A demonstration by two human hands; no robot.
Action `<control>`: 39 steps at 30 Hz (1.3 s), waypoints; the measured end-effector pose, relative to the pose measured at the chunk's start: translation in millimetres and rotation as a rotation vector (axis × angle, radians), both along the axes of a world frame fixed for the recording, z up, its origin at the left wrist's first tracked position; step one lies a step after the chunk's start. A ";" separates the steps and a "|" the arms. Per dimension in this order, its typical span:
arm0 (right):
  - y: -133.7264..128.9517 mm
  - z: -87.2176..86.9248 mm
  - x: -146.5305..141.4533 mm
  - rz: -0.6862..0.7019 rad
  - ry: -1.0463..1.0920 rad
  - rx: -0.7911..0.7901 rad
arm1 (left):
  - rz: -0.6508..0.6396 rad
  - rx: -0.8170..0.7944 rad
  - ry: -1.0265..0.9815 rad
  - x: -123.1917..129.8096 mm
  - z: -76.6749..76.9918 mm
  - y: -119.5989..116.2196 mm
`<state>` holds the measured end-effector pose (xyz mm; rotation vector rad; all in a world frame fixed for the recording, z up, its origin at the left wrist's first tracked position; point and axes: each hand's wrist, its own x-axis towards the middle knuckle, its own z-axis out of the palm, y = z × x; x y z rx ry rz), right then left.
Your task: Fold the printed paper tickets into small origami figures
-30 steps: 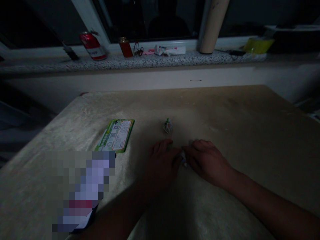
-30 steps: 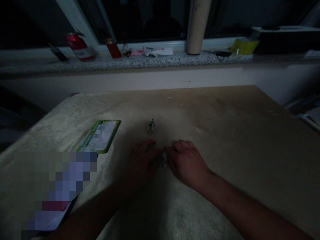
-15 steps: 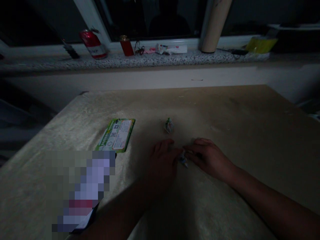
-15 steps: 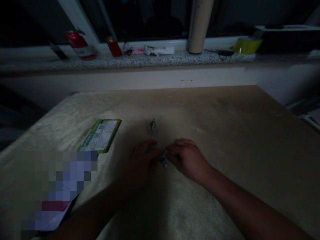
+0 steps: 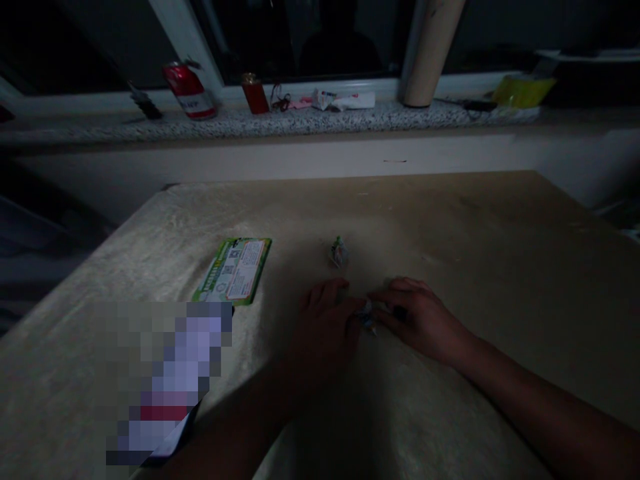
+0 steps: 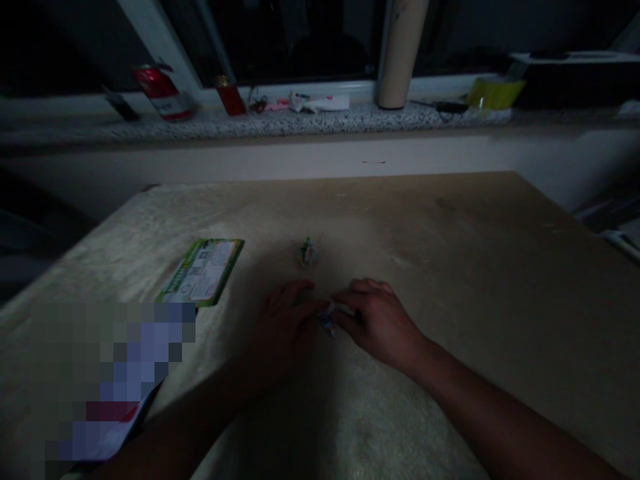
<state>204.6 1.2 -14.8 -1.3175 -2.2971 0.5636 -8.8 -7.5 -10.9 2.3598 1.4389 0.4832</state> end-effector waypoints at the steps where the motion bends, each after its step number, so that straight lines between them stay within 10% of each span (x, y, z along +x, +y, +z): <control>1: -0.2 0.8 -0.2 -0.008 -0.005 -0.001 | -0.002 -0.006 0.002 -0.1 0.8 0.0; 39: -1.6 15.1 -3.0 0.008 -0.251 -0.020 | -0.027 -0.064 0.121 0.7 11.7 -3.3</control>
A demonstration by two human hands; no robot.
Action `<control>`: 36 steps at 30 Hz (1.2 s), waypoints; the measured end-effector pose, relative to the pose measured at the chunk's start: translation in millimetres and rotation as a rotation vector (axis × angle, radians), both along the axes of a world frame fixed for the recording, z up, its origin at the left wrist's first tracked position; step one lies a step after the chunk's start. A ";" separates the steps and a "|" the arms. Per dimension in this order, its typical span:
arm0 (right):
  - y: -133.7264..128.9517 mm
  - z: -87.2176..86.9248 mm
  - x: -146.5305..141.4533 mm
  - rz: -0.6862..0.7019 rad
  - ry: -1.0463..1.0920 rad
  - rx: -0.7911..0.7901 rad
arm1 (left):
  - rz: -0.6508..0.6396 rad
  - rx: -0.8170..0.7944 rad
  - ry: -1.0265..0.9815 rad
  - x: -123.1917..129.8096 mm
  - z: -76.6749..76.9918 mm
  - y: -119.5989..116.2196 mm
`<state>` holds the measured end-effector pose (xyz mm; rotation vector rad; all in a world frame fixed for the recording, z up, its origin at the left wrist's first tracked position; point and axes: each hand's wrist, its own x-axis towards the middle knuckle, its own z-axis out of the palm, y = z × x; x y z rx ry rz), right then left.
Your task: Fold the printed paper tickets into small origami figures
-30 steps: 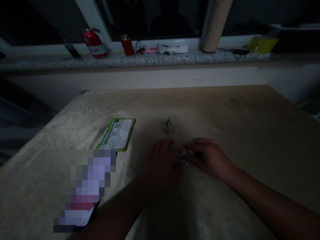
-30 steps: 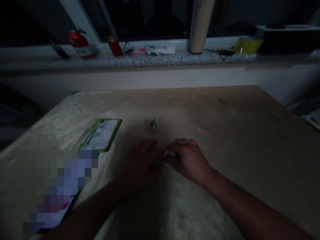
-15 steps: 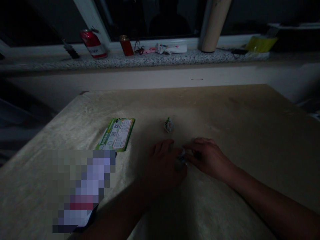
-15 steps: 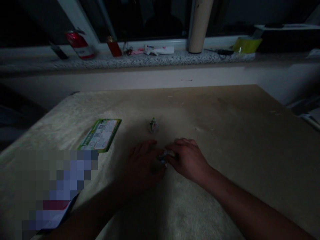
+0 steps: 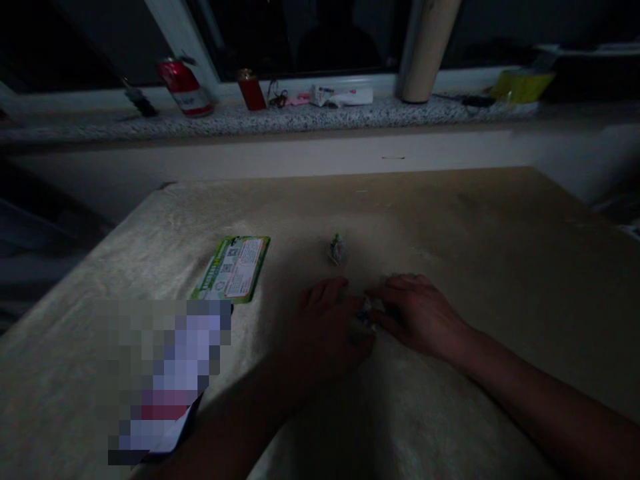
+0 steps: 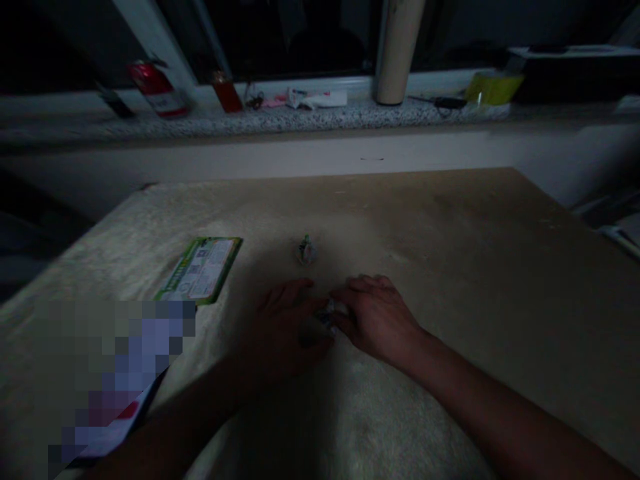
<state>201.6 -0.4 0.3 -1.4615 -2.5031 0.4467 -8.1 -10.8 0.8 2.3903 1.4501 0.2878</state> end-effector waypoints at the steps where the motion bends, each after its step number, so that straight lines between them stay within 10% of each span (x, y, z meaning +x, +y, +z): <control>1: -0.3 -0.4 0.4 0.003 -0.002 -0.001 | 0.000 -0.001 0.008 0.0 0.5 0.2; 36: -1.7 -2.2 11.3 0.080 0.155 -0.066 | -0.093 0.028 -0.131 -10.7 -15.4 4.6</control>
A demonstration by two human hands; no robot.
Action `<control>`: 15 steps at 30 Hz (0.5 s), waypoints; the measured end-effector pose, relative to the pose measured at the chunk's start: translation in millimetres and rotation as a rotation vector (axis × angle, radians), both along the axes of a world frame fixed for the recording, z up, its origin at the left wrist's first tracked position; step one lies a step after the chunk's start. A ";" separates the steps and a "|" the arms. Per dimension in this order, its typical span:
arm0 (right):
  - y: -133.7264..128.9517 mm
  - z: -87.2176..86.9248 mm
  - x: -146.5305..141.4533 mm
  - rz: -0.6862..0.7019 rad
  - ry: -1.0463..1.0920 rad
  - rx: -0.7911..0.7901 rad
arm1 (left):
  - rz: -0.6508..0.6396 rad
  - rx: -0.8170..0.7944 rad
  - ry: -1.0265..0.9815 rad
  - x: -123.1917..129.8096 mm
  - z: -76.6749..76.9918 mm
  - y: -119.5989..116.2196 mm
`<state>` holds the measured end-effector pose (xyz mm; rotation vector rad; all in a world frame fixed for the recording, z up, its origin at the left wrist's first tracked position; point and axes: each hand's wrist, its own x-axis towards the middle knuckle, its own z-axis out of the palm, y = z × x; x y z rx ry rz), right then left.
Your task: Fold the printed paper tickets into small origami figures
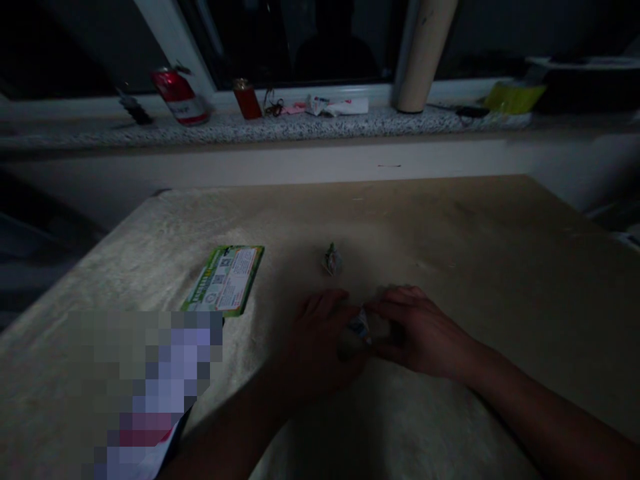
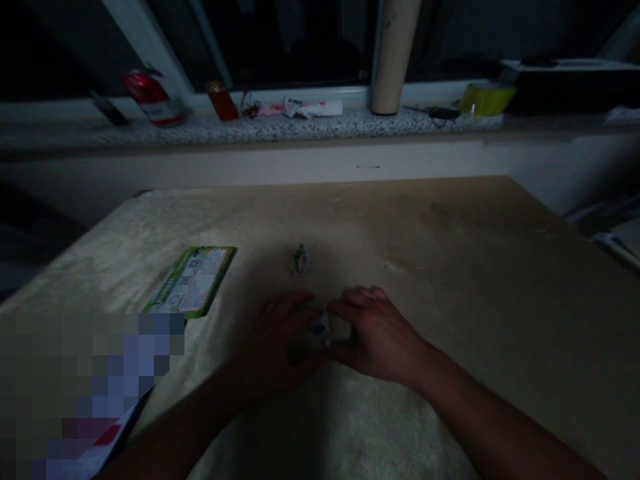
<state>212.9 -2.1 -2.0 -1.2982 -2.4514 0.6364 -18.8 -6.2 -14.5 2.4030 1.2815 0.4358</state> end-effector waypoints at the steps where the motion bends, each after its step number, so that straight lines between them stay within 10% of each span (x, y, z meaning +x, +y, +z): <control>1: 0.2 -0.5 0.2 -0.003 0.002 0.001 | -0.004 -0.004 -0.001 -0.2 -0.4 0.4; 15: 0.3 -2.8 0.7 0.014 0.033 0.033 | -0.006 0.063 -0.059 -0.1 -1.7 2.8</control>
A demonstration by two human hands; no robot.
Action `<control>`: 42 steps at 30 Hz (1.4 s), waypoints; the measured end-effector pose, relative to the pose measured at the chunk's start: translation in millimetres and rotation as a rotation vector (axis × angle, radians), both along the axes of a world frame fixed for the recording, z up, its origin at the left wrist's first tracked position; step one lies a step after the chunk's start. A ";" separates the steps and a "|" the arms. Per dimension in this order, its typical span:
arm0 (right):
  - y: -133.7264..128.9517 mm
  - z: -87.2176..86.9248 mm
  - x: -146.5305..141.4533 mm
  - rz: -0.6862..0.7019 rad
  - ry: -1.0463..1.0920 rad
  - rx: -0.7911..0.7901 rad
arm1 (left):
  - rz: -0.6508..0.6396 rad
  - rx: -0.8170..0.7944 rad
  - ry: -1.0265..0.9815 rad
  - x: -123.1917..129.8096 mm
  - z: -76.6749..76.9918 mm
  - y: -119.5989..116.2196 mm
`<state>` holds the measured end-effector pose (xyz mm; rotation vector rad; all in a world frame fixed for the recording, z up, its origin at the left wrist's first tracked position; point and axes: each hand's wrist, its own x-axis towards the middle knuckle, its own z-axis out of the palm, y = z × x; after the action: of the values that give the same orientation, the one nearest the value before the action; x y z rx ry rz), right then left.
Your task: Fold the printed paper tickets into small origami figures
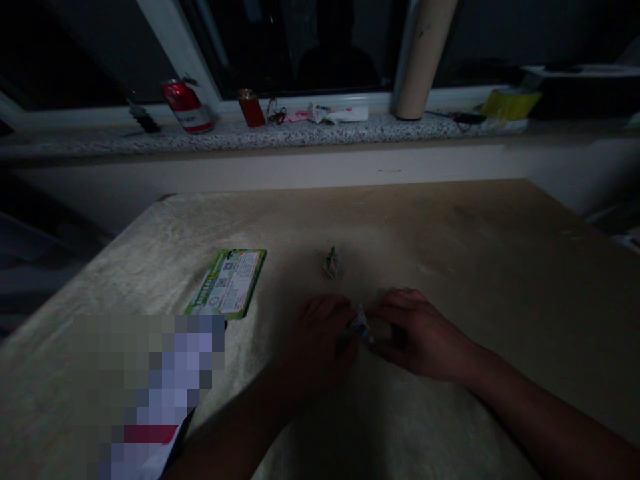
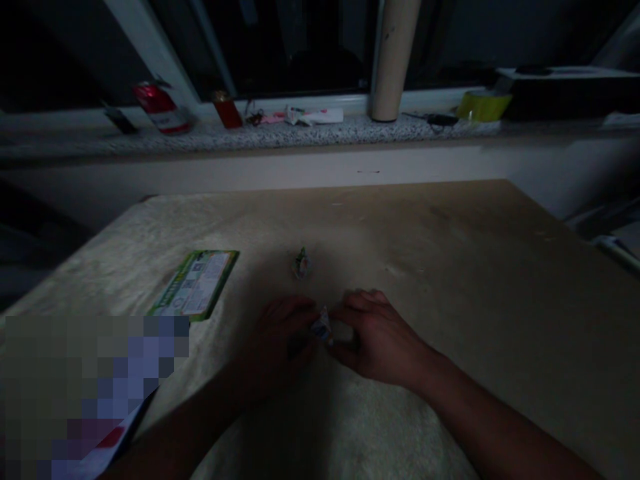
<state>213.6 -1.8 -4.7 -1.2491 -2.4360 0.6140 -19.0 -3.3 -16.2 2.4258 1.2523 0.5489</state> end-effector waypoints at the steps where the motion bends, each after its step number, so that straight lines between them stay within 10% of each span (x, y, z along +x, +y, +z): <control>1: 0.3 -0.5 0.1 0.005 0.008 0.004 | 0.001 0.006 -0.003 -0.1 -0.6 0.6; 42: 2.3 -10.8 -9.6 -0.084 0.264 -0.031 | 0.068 -0.019 -0.009 5.6 -5.3 1.9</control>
<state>204.0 0.5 -15.5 -1.1920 -2.1554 0.7444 -13.4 -1.5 -21.5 2.3699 1.3344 0.5642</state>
